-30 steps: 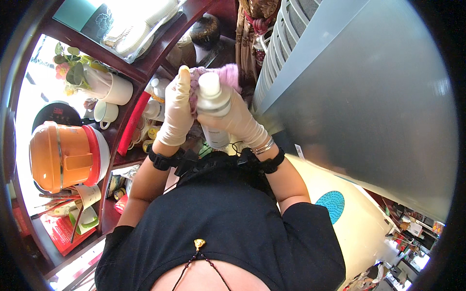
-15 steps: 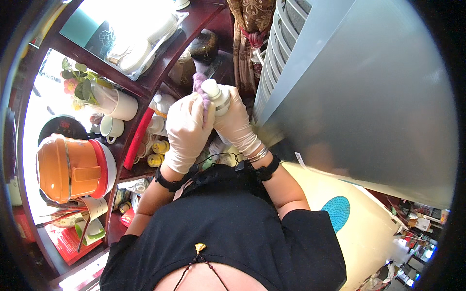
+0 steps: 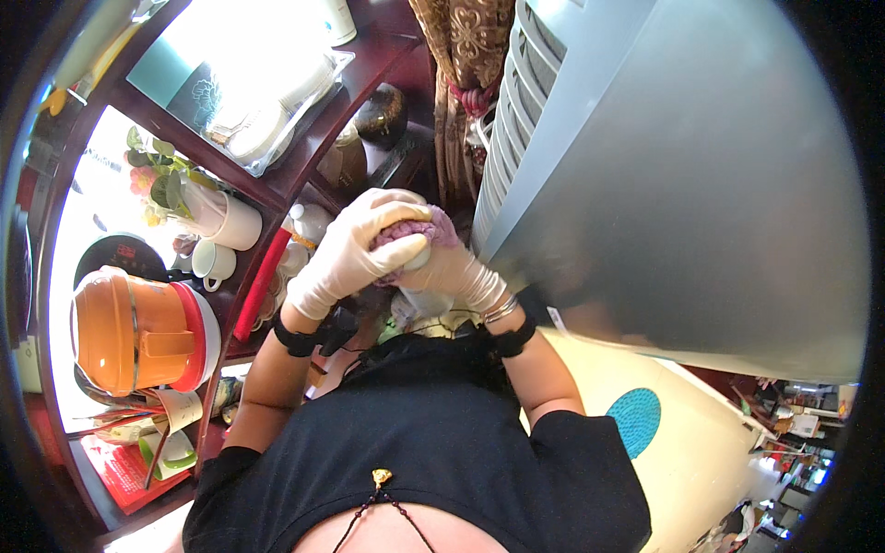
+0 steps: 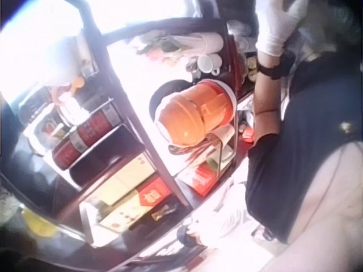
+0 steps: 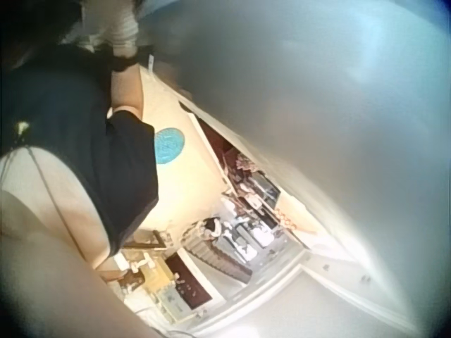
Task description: The person wipes various objects on a wooden shelf using a cloth, including containers and a red book, after spraying the cloth with liquid from a bottle.
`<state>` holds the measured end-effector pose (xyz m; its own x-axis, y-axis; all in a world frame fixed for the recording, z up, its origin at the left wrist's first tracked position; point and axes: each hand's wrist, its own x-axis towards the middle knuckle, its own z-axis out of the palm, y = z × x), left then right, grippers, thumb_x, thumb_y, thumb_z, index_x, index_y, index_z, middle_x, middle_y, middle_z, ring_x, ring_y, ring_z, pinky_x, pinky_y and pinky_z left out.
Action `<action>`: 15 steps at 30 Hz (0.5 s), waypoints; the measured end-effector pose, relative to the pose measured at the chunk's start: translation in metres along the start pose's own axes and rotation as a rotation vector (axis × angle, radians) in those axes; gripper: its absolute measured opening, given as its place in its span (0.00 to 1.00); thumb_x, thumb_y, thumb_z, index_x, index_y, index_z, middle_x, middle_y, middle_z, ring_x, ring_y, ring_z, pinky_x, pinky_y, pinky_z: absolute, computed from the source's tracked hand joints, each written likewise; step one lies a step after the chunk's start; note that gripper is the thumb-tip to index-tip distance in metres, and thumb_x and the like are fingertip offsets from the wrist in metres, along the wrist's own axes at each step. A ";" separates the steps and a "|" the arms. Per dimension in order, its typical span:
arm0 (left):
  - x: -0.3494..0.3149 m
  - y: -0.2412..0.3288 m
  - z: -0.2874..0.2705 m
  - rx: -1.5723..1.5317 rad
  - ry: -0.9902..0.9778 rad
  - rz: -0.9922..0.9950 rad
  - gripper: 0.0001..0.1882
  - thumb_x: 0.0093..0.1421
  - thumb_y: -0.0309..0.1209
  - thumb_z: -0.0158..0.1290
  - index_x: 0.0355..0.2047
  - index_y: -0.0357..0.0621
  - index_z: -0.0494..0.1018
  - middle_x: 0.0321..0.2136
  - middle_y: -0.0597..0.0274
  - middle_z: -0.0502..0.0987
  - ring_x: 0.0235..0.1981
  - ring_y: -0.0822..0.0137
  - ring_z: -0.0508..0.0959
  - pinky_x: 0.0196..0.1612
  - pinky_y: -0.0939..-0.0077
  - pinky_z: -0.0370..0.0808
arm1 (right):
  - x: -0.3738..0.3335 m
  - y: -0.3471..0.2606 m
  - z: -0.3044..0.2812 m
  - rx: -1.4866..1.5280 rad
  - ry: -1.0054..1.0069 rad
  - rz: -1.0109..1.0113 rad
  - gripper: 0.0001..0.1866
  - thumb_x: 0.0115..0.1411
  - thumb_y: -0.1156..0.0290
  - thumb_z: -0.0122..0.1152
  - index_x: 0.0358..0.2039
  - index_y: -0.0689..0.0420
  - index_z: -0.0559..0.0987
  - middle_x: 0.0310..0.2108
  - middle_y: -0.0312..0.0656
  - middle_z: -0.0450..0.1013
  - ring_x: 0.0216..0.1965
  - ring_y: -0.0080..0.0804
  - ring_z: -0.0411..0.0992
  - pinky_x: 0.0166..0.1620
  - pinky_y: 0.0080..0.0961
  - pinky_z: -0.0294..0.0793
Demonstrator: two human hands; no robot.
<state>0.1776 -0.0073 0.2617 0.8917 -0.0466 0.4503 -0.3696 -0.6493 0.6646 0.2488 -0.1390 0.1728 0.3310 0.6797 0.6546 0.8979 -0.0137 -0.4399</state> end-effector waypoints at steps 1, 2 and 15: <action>0.003 -0.004 0.002 0.096 -0.031 0.039 0.15 0.47 0.40 0.57 0.30 0.43 0.75 0.30 0.59 0.74 0.35 0.57 0.73 0.41 0.68 0.72 | 0.000 0.001 0.003 -0.050 -0.120 0.017 0.29 0.38 0.54 0.72 0.41 0.48 0.74 0.41 0.34 0.71 0.47 0.32 0.65 0.54 0.37 0.57; 0.005 -0.006 0.001 0.093 -0.107 0.061 0.09 0.47 0.31 0.57 0.27 0.39 0.73 0.29 0.57 0.73 0.32 0.58 0.72 0.38 0.69 0.70 | -0.006 -0.005 -0.001 -0.008 -0.036 -0.021 0.27 0.39 0.57 0.72 0.40 0.49 0.74 0.41 0.35 0.70 0.45 0.31 0.67 0.52 0.35 0.61; -0.009 -0.020 0.007 -0.644 -0.102 -0.544 0.11 0.58 0.29 0.52 0.19 0.41 0.69 0.18 0.77 0.65 0.22 0.85 0.62 0.26 0.86 0.61 | -0.008 -0.004 -0.010 0.634 -0.280 0.445 0.40 0.36 0.67 0.75 0.51 0.57 0.64 0.39 0.48 0.69 0.39 0.42 0.69 0.47 0.29 0.69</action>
<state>0.1789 0.0009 0.2401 0.9961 0.0584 -0.0662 0.0688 -0.0439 0.9967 0.2456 -0.1516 0.1749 0.4573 0.8673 0.1966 0.3381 0.0349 -0.9405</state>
